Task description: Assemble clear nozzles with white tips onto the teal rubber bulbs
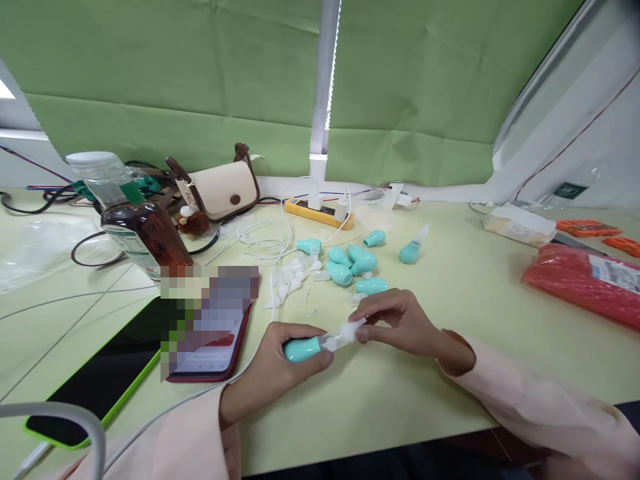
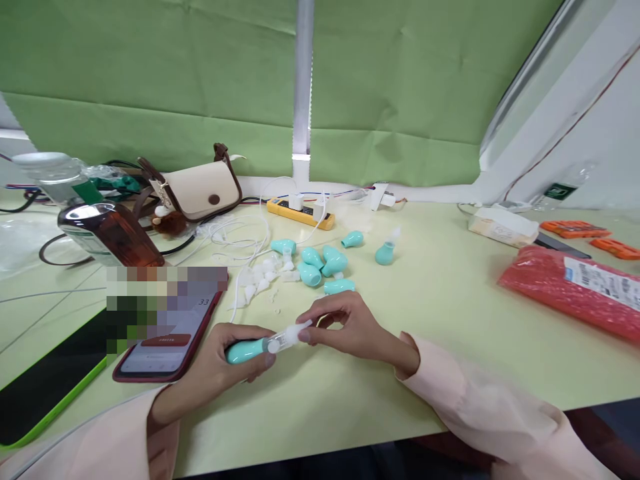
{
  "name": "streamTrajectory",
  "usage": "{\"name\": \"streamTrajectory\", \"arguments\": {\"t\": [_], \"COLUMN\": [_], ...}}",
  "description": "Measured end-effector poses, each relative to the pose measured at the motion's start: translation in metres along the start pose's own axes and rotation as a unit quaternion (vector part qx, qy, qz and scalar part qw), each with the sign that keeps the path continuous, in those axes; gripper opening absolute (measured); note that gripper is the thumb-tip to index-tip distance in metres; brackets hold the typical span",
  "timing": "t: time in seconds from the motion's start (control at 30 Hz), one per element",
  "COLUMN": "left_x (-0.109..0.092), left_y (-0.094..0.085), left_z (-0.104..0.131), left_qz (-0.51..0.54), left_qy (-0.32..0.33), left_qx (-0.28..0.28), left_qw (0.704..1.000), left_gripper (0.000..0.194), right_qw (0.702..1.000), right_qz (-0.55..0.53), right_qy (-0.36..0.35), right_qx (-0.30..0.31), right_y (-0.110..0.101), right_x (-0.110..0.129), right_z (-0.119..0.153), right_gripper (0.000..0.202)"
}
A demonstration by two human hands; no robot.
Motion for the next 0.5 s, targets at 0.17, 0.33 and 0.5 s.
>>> {"name": "streamTrajectory", "arguments": {"t": [0.17,0.33,0.5], "left_x": [0.0000,-0.0011,-0.0014], "left_y": [-0.0002,-0.0009,-0.0013], "left_z": [-0.0018,-0.0013,0.0007], "left_qz": [-0.022,-0.016,0.010], "left_qy": [0.021,0.040,0.038], "left_qx": [0.034,0.071,0.100], "left_qw": [0.999,0.997,0.994], "left_gripper": [0.023,0.022,0.025], "right_qw": [0.993,0.995,0.996], "right_qz": [0.076,0.042,0.015], "right_qy": [-0.085,-0.069,-0.062], "right_qx": [0.033,0.057,0.059], "right_y": [0.0000,0.0008,-0.0002], "right_x": [0.0056,0.0048,0.0030], "right_z": [-0.0004,0.0000,-0.0002], "right_gripper": [0.023,0.024,0.023]}}
Point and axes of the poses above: each hand's wrist, its own z-axis away from the middle knuckle, its own y-axis out of the palm, x = y × z, the point moved 2 cm from there along -z, towards the middle knuckle, and after that the axes turned 8 degrees about -z, right-handed, at the moved point
